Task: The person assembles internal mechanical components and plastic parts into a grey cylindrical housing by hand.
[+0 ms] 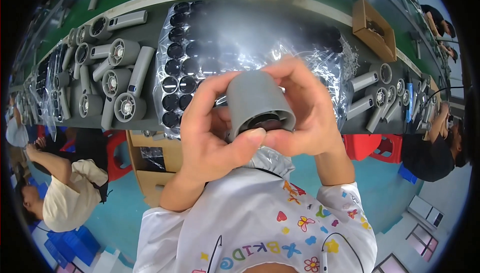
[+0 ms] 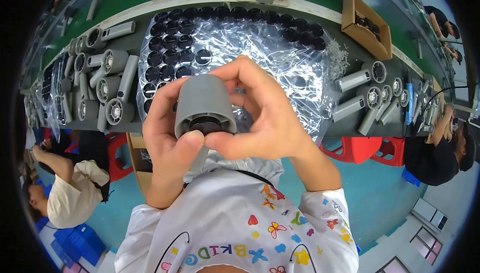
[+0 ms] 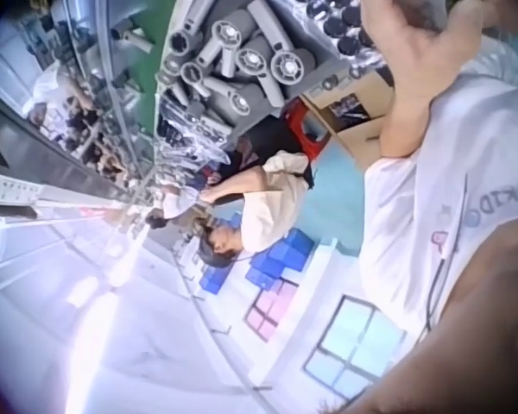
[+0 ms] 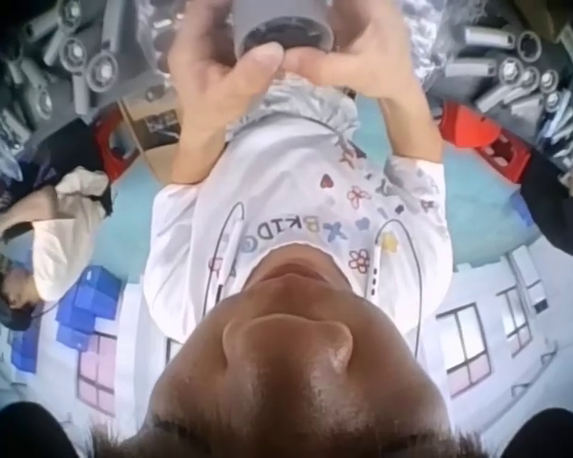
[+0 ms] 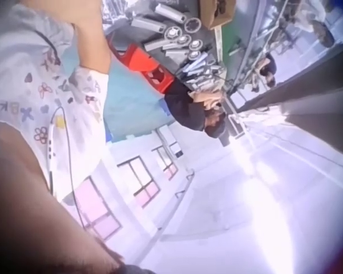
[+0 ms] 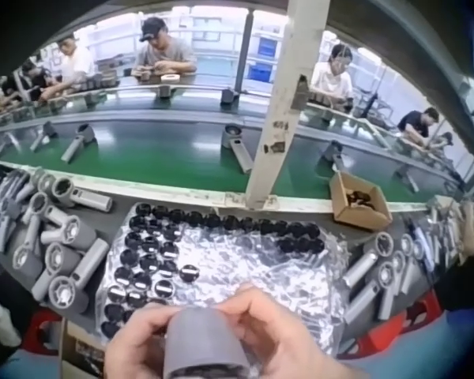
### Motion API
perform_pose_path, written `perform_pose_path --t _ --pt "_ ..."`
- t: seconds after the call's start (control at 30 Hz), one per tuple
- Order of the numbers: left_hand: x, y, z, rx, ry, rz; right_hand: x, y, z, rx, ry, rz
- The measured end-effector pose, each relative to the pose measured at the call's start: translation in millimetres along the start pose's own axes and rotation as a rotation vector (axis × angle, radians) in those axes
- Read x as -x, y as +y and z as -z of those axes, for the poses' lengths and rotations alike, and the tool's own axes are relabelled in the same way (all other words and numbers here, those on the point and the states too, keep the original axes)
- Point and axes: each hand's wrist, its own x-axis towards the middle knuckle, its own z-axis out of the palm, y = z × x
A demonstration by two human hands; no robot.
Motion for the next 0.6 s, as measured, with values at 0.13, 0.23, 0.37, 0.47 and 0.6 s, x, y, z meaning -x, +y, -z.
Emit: perform_pose_path --t 0.13,0.23,0.37,0.47,0.6 --pt "2.9 -5.8 0.9 0.027 0.091 -0.015 -3.3 -0.2 -3.4 0.007 0.020 -0.053" --pt "3.1 -5.8 0.6 0.018 0.080 -0.021 2.3 0.3 -1.1 -0.048 0.041 -0.068" --pt "5.3 -4.9 -2.2 -0.130 0.134 -0.069 7.2 -2.3 -2.4 0.097 0.052 -0.007" --pt "-8.0 2.5 1.4 -0.157 0.113 -0.036 3.3 -8.3 6.2 0.112 0.036 0.020" --pt "-44.4 32.9 14.8 -0.187 0.043 0.106 16.7 -31.1 41.8 0.305 0.167 0.166"
